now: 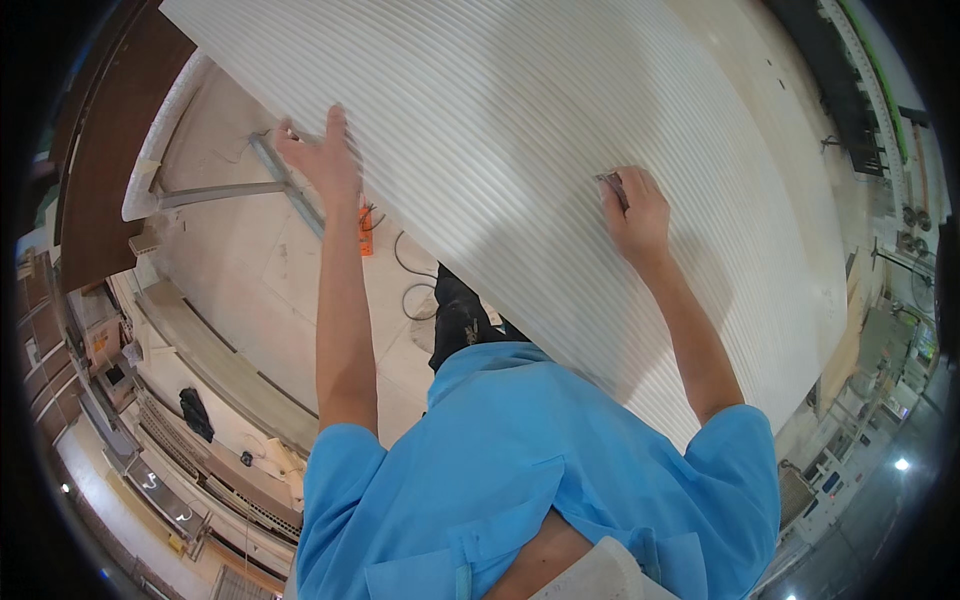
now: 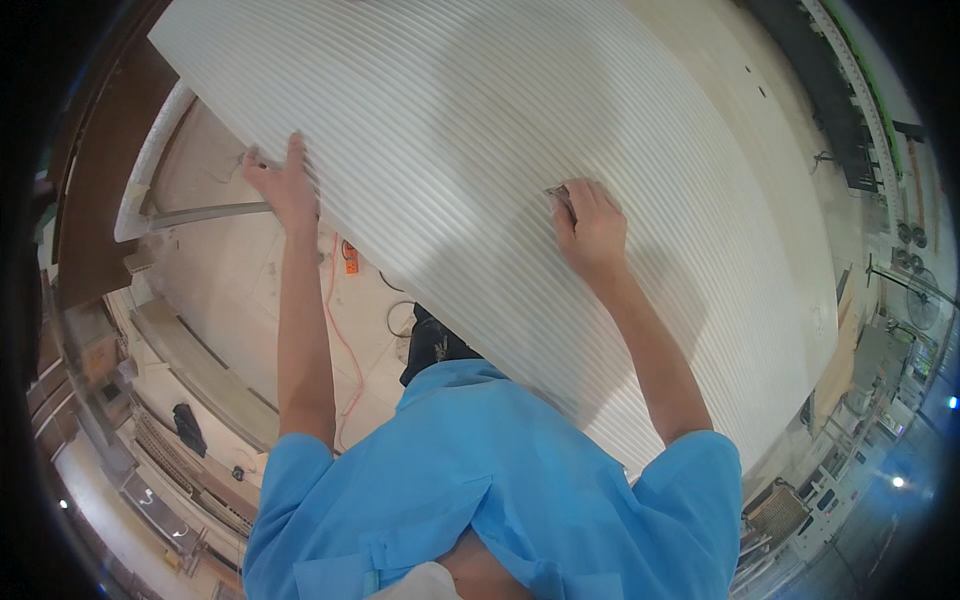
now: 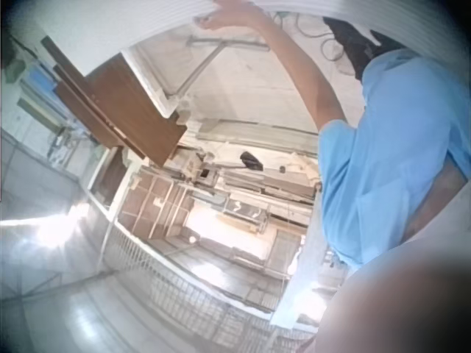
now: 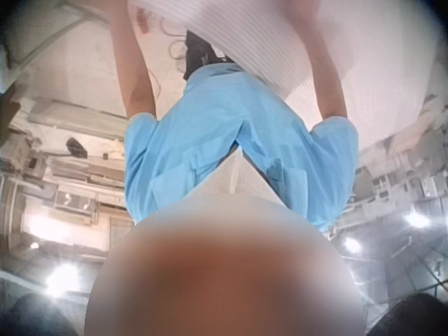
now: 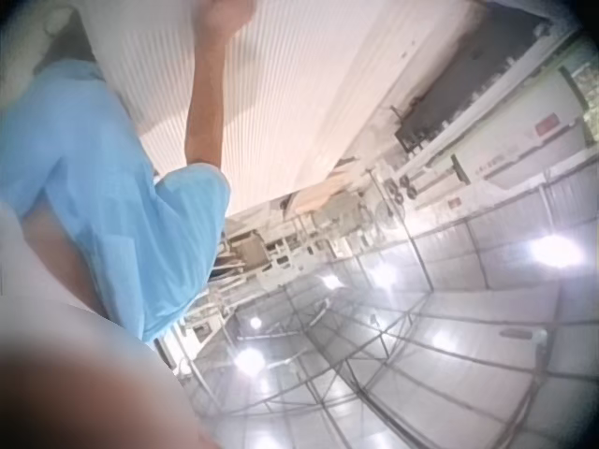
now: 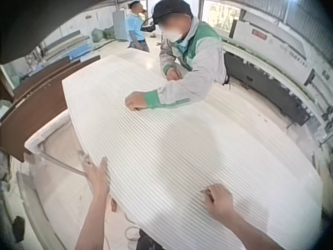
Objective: The person sands a large white corrugated sheet on a workbench using a sanding block. They repeatedly rub the surface with the block, occasionally repositioning the sheet and adjusting their grip.
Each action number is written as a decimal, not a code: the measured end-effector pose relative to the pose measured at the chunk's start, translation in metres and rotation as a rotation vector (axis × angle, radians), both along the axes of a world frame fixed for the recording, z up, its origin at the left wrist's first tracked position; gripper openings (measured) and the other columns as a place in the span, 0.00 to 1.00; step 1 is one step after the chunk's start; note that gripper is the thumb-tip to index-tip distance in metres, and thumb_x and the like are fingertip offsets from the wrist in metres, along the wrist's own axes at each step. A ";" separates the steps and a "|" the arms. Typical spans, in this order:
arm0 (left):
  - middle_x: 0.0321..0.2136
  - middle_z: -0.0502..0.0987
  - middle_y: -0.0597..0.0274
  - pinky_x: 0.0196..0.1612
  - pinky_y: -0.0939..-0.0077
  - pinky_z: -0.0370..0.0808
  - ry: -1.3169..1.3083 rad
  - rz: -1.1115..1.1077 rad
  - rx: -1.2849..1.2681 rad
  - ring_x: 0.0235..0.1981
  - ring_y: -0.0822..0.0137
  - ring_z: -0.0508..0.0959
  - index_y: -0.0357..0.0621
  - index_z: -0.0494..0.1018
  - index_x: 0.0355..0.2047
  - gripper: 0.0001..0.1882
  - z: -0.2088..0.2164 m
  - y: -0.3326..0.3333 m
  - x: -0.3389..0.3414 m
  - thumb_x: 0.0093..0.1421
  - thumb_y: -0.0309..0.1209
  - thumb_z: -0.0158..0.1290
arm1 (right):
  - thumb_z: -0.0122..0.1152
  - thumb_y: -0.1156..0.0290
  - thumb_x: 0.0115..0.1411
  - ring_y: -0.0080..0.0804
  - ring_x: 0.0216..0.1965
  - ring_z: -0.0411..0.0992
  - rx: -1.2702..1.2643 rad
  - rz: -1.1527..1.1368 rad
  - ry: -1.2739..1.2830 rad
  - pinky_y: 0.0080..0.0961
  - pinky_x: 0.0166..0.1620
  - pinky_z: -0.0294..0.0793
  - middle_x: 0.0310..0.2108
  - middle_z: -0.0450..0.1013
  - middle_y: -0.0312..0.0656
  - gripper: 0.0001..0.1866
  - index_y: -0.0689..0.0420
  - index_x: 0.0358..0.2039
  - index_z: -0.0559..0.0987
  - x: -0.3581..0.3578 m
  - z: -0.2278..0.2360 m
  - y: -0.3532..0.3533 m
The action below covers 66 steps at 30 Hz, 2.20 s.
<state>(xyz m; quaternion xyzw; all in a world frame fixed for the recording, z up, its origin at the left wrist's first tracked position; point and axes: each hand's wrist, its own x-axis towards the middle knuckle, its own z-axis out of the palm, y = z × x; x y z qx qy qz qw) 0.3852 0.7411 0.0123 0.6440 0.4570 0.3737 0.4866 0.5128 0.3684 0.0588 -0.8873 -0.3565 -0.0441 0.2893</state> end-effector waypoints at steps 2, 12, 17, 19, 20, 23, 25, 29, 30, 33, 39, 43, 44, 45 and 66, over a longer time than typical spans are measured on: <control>0.69 0.48 0.38 0.73 0.53 0.53 -0.006 0.007 0.022 0.73 0.45 0.50 0.31 0.46 0.71 0.48 -0.001 0.001 0.000 0.64 0.42 0.63 | 0.63 0.74 0.63 0.43 0.32 0.74 0.025 -0.032 -0.006 0.37 0.34 0.74 0.30 0.75 0.45 0.05 0.60 0.37 0.77 0.000 -0.001 0.005; 0.67 0.51 0.37 0.73 0.53 0.51 0.069 0.035 0.047 0.70 0.44 0.53 0.29 0.48 0.70 0.47 0.001 -0.008 -0.001 0.65 0.42 0.62 | 0.62 0.75 0.62 0.44 0.31 0.76 -0.099 0.161 -0.102 0.39 0.34 0.75 0.30 0.76 0.45 0.03 0.60 0.35 0.76 0.044 -0.001 0.101; 0.66 0.52 0.39 0.73 0.52 0.50 0.047 0.028 0.006 0.70 0.45 0.53 0.30 0.48 0.70 0.46 0.007 -0.016 -0.002 0.65 0.42 0.62 | 0.60 0.72 0.64 0.46 0.32 0.77 -0.074 0.266 -0.174 0.42 0.36 0.76 0.32 0.77 0.47 0.05 0.60 0.36 0.77 0.085 -0.003 0.230; 0.66 0.52 0.40 0.73 0.52 0.50 0.053 0.026 -0.014 0.70 0.46 0.52 0.30 0.48 0.70 0.46 0.009 -0.019 -0.001 0.64 0.42 0.62 | 0.58 0.71 0.65 0.50 0.36 0.77 -0.040 0.278 -0.242 0.46 0.40 0.76 0.34 0.78 0.48 0.06 0.59 0.38 0.78 0.097 -0.008 0.284; 0.66 0.52 0.40 0.73 0.53 0.50 0.054 0.022 -0.008 0.70 0.46 0.52 0.30 0.48 0.70 0.46 0.010 -0.020 -0.001 0.64 0.42 0.62 | 0.58 0.71 0.65 0.52 0.36 0.77 -0.015 0.270 -0.235 0.47 0.40 0.75 0.34 0.78 0.49 0.06 0.59 0.37 0.77 0.103 -0.011 0.309; 0.66 0.53 0.41 0.73 0.53 0.50 0.024 0.026 -0.017 0.70 0.46 0.52 0.30 0.48 0.70 0.47 0.010 -0.020 0.000 0.64 0.42 0.63 | 0.57 0.69 0.66 0.54 0.38 0.76 0.054 0.252 -0.206 0.48 0.41 0.74 0.35 0.78 0.51 0.07 0.59 0.37 0.77 0.116 -0.017 0.365; 0.66 0.53 0.40 0.73 0.53 0.50 0.020 0.030 -0.011 0.70 0.46 0.52 0.30 0.48 0.70 0.47 0.009 -0.020 -0.001 0.64 0.42 0.63 | 0.56 0.67 0.66 0.52 0.42 0.78 0.060 0.203 -0.148 0.48 0.45 0.77 0.38 0.81 0.48 0.09 0.58 0.39 0.79 0.120 -0.019 0.383; 0.66 0.53 0.39 0.72 0.53 0.51 0.054 0.017 0.046 0.70 0.45 0.53 0.29 0.48 0.70 0.48 0.004 -0.019 -0.003 0.64 0.42 0.64 | 0.56 0.67 0.67 0.53 0.40 0.77 -0.077 0.170 -0.102 0.49 0.42 0.75 0.37 0.79 0.51 0.09 0.60 0.38 0.78 0.116 -0.015 0.348; 0.66 0.53 0.39 0.72 0.53 0.52 0.060 0.013 0.090 0.70 0.45 0.53 0.29 0.48 0.70 0.48 0.002 -0.018 -0.003 0.64 0.42 0.64 | 0.57 0.68 0.67 0.53 0.38 0.76 -0.061 0.191 -0.117 0.48 0.41 0.74 0.35 0.78 0.52 0.08 0.60 0.37 0.77 0.111 -0.015 0.319; 0.67 0.52 0.37 0.72 0.53 0.53 0.080 0.051 0.053 0.69 0.43 0.55 0.29 0.49 0.70 0.48 -0.001 -0.014 -0.001 0.63 0.42 0.65 | 0.58 0.68 0.67 0.52 0.32 0.73 -0.048 0.268 -0.087 0.45 0.37 0.72 0.31 0.74 0.52 0.10 0.61 0.34 0.75 0.086 -0.011 0.209; 0.68 0.52 0.35 0.74 0.55 0.51 0.017 0.048 0.012 0.72 0.45 0.52 0.31 0.48 0.70 0.49 -0.006 -0.002 -0.001 0.62 0.42 0.66 | 0.61 0.75 0.61 0.50 0.31 0.72 -0.234 0.108 -0.038 0.45 0.32 0.71 0.29 0.72 0.49 0.04 0.59 0.32 0.74 -0.001 -0.004 -0.077; 0.69 0.50 0.36 0.74 0.54 0.51 -0.032 0.028 0.003 0.74 0.45 0.50 0.31 0.47 0.71 0.50 -0.007 0.001 -0.001 0.62 0.43 0.65 | 0.62 0.80 0.56 0.53 0.35 0.74 -0.259 -0.040 -0.011 0.47 0.36 0.72 0.31 0.74 0.48 0.07 0.58 0.34 0.74 -0.059 0.020 -0.214; 0.69 0.49 0.36 0.74 0.54 0.51 -0.026 0.026 0.006 0.74 0.45 0.49 0.32 0.47 0.71 0.50 -0.007 0.002 -0.001 0.62 0.43 0.65 | 0.62 0.80 0.56 0.53 0.35 0.74 -0.330 -0.062 0.023 0.47 0.36 0.72 0.31 0.74 0.48 0.07 0.58 0.34 0.74 -0.064 0.020 -0.226; 0.69 0.49 0.36 0.74 0.54 0.51 -0.004 0.032 0.002 0.74 0.45 0.49 0.32 0.47 0.71 0.50 -0.007 0.002 -0.001 0.62 0.43 0.65 | 0.62 0.80 0.56 0.53 0.35 0.74 -0.338 -0.066 0.029 0.47 0.35 0.72 0.31 0.74 0.48 0.07 0.58 0.35 0.75 -0.068 0.021 -0.233; 0.68 0.49 0.37 0.72 0.53 0.56 0.063 0.006 0.033 0.71 0.45 0.53 0.31 0.47 0.70 0.49 0.002 -0.001 -0.003 0.62 0.43 0.64 | 0.56 0.70 0.65 0.51 0.38 0.78 -0.039 0.152 -0.247 0.48 0.41 0.77 0.38 0.80 0.49 0.08 0.59 0.37 0.80 0.047 -0.016 0.136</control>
